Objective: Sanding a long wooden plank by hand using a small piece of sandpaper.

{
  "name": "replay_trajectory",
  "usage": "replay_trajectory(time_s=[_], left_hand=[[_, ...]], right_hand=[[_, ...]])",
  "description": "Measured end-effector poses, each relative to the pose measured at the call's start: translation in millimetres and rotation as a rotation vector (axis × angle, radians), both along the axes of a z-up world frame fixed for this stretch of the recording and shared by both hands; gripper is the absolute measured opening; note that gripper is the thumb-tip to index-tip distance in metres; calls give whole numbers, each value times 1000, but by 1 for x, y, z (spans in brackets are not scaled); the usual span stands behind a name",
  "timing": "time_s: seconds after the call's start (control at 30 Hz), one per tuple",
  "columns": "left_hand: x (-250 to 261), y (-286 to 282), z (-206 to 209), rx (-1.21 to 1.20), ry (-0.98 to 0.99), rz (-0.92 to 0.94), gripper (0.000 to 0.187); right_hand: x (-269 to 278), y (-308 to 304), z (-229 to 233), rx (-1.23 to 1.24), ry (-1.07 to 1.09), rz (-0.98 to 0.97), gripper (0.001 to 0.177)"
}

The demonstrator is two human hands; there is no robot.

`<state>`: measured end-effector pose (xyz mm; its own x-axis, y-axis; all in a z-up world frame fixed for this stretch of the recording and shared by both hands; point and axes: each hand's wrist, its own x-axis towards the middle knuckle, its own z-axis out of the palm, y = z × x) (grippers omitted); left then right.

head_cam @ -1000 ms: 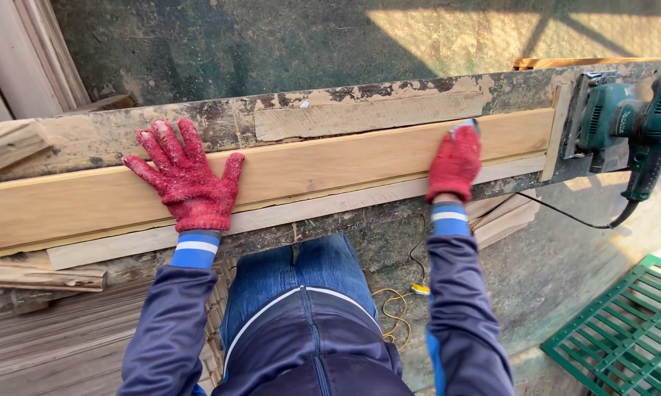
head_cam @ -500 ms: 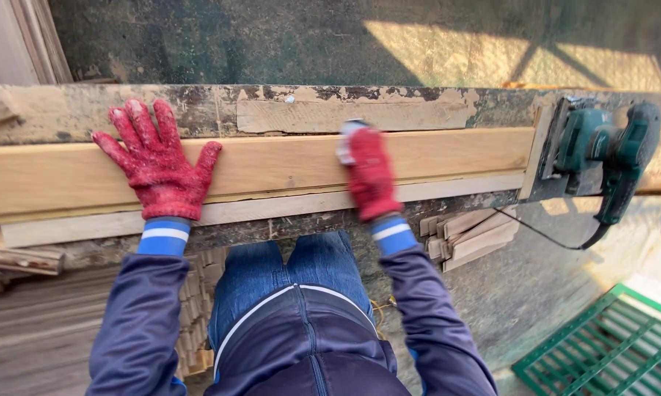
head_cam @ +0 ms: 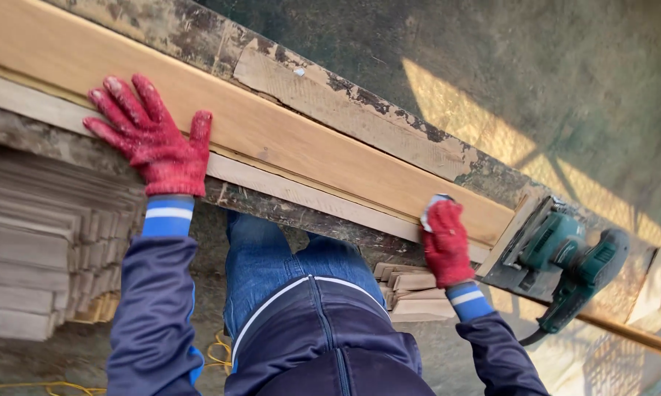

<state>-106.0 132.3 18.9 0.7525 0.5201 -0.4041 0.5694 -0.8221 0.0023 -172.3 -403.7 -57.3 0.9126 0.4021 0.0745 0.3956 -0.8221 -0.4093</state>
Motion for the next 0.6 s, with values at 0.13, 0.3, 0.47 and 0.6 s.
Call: replay_trajectory(time_s=[0.13,0.3,0.47,0.6], left_hand=[[1,-6,10,-36,-185,-17,93],[1,-8,8,-33,-248,-44,90],[4,-12,18,-46,-235,-23,90],[2,-10,17,-59,-237,-14,89]], right_hand=[[55,116,25,51,35,424,57],[96,284,37,90,-128,649,48],[97,254,22,131,-124,672,43],[66,90,28,130,18,641,45]])
